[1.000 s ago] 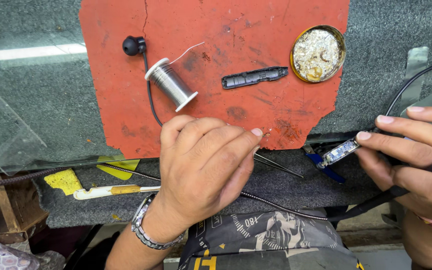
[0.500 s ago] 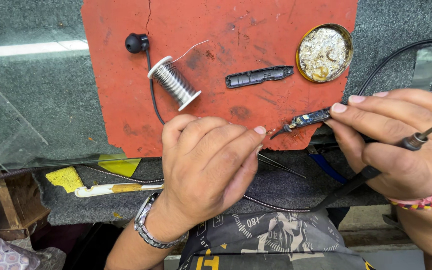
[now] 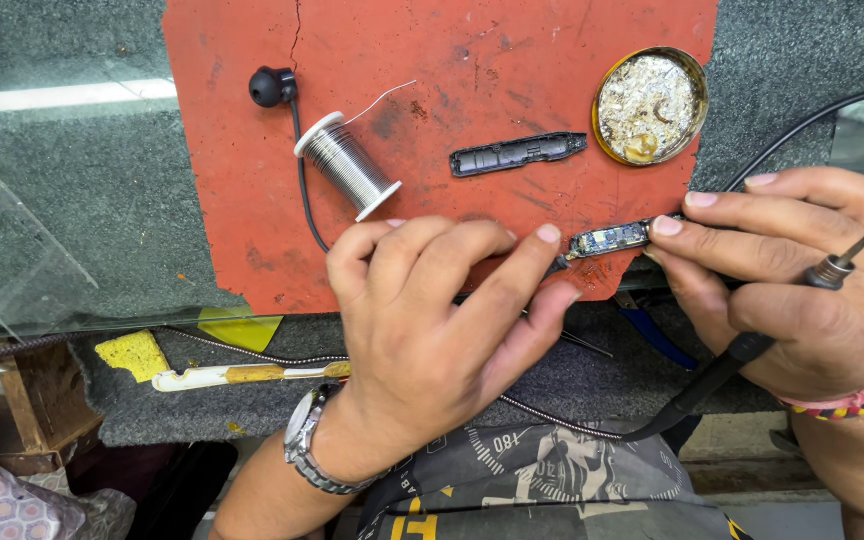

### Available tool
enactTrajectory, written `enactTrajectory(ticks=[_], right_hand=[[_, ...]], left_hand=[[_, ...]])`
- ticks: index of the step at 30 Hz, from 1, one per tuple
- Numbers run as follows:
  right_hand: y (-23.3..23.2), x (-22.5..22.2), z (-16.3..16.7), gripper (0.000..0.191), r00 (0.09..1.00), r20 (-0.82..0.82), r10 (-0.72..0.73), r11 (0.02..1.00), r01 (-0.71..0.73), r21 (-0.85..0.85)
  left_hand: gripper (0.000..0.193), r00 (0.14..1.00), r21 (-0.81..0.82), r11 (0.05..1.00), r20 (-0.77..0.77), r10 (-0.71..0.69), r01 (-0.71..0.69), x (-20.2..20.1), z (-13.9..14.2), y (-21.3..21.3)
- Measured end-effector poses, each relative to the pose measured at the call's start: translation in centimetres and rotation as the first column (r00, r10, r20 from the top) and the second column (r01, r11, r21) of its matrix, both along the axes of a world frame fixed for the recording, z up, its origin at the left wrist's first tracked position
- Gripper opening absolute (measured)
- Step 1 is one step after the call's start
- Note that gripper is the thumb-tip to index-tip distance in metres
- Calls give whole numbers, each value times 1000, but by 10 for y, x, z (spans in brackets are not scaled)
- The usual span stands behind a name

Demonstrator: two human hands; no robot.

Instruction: The person solders a small circuit board on a workbench, holding the board with one hand while applying a soldering iron to its components. They dip the iron in a flux tin, reposition the board, and continue soldering along its edge before setting it down and picking it up again.

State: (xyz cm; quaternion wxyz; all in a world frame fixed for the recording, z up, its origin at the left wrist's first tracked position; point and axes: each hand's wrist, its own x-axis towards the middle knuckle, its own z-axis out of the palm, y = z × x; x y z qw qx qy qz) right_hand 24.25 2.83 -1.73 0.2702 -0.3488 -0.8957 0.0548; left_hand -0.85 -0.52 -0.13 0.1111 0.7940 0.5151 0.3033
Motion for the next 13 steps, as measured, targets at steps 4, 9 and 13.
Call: enactTrajectory(ticks=[4,9,13], right_hand=[[2,-4,1,43,997,-69,30,999,-32,-26],[0,2,-1,43,997,-67,46,994,-52,-93],[23,23,-20,53,1000,-16,5,992,-7,-122]], left_hand=[[36,998,-24,998,-40,58,-59,10,0,-1],[30,994,-46,995,-51,92,-94,15,-4,-4],[26,995,-74,992,-23,98,-99,14,-9,-8]])
